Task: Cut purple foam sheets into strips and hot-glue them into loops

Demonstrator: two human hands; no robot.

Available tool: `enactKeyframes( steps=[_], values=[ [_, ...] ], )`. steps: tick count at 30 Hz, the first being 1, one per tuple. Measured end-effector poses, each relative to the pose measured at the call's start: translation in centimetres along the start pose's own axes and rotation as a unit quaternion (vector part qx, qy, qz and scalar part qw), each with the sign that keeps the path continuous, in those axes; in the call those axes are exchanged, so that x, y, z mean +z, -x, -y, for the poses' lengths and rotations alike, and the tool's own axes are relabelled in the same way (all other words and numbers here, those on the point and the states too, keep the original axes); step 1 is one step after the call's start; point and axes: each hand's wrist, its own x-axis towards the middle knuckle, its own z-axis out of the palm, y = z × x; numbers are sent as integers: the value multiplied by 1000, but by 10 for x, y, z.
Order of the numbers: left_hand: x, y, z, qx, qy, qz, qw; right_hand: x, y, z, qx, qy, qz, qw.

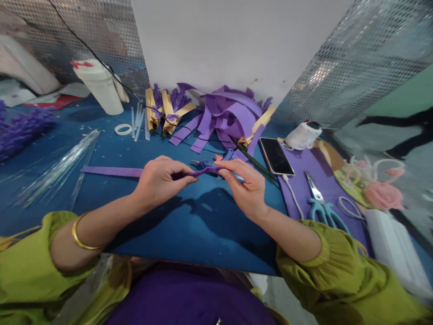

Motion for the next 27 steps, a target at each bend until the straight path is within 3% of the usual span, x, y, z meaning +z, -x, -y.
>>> enactKeyframes(
  steps=[5, 15, 20, 27],
  values=[
    [3, 2, 0, 46, -17, 13, 999, 2, 2, 0, -18, 17, 38, 999],
    [3, 3, -3, 63, -7, 3, 998, 0, -1, -1, -71, 103, 34, 992],
    [8, 5, -4, 95, -13, 34, 995, 4, 1, 2, -106, 130, 82, 982],
    [11, 7, -5, 119, -14, 61, 991, 5, 1, 3, -121, 114, 97, 981]
  ],
)
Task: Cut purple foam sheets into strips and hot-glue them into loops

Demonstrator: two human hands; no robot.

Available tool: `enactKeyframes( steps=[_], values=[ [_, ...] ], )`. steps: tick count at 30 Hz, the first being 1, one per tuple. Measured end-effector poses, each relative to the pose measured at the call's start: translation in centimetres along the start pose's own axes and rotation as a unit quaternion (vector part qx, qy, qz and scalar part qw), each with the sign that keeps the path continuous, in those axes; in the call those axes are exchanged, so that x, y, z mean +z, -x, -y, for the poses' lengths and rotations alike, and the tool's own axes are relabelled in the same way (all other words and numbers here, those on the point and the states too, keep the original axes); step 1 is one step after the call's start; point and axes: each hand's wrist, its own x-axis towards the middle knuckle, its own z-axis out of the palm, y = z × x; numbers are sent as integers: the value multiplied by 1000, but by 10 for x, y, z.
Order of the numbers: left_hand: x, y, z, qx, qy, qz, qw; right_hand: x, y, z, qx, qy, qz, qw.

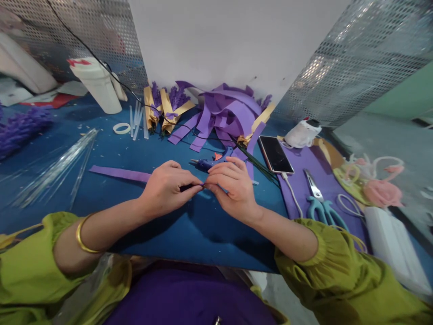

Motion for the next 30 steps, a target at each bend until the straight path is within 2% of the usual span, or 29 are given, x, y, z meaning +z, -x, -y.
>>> enactKeyframes(
  steps=[6, 17, 24, 30],
  values=[
    [-5, -1, 2, -49, 17, -34, 998, -4, -3, -7, 73, -59, -32, 995],
    [-4, -3, -3, -67, 52, 3, 996, 0, -2, -2, 53, -55, -6, 997],
    [-8, -6, 1, -111, 70, -30, 991, -3, -2, -9, 144, -77, -34, 986],
    [-4, -7, 0, -136, 105, 3, 985, -2, -4, -6, 96, -47, -25, 994]
  ],
)
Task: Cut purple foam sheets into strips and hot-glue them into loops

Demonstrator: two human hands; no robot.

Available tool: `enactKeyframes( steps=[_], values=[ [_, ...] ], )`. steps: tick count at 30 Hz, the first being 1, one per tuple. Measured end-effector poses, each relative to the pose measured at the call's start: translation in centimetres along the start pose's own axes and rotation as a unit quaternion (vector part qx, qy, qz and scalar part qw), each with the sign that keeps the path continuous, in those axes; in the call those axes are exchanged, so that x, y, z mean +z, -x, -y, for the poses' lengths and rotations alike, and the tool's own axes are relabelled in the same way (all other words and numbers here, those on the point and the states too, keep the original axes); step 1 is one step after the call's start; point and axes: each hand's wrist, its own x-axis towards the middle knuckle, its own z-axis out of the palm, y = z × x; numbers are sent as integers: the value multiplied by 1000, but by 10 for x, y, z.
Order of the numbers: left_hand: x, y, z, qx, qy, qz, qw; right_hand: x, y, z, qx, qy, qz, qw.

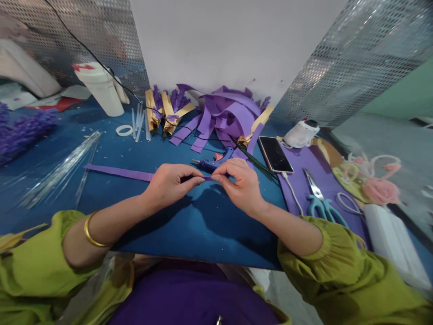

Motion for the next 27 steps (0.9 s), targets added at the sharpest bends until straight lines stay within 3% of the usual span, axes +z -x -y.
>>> enactKeyframes(
  steps=[3, 10, 14, 17, 20, 23, 27],
  values=[
    [2, -2, 2, -5, 12, 0, 1000, 1, -2, -1, 8, -9, -7, 1000],
    [-10, -21, 2, 4, -37, -49, 998, -2, -24, 3, 124, -64, -36, 989],
    [-20, -41, -11, 31, -44, -59, 997, 0, -39, 7, 95, -37, -64, 993],
    [-19, -51, -13, 47, -37, -70, 996, 3, -41, 4, 60, -1, -131, 990],
    [-12, -53, -6, 32, 12, -29, 999, 7, -33, -1, 41, 40, -172, 983],
    [-3, -47, 4, 15, 43, -7, 999, 9, -22, -6, 55, 5, -153, 987],
    [3, -40, 8, 15, 57, -57, 997, 9, -17, -10, 153, -120, -108, 975]
  ],
)
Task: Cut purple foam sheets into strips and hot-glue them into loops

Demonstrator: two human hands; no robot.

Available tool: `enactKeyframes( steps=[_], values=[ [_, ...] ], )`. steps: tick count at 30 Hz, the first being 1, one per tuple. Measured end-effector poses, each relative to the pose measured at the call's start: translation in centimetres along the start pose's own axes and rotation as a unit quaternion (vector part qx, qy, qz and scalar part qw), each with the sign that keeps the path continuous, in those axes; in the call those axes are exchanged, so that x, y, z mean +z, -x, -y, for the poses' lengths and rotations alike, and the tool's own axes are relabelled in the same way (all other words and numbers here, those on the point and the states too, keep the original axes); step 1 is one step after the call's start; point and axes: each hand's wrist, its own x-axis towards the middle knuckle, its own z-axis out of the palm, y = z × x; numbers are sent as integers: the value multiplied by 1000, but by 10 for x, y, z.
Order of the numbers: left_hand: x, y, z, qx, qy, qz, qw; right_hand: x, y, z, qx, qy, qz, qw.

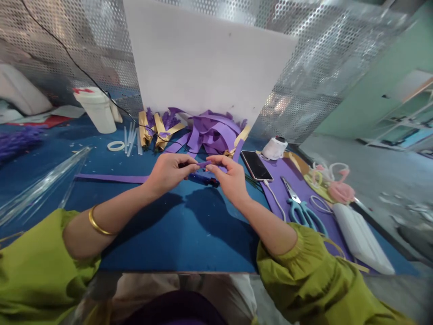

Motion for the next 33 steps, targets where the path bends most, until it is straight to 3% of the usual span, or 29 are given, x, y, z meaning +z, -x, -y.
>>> enactKeyframes(
  steps=[6, 19, 25, 29, 33],
  values=[
    [7, 6, -4, 28, -37, -22, 999, 0, 2, -1, 79, -74, 32, 994],
    [14, 11, -5, -17, -26, 4, 1000, 4, 6, -5, 77, -96, 0, 992],
    [14, 9, -3, -43, -12, 6, 999, 2, 3, -11, 113, -84, -10, 990],
    [15, 8, -1, -53, 3, 24, 998, 2, 4, -12, 81, -78, -2, 994],
    [15, 6, 1, -74, 27, 24, 997, 3, 3, -12, 80, -95, -38, 992]
  ],
)
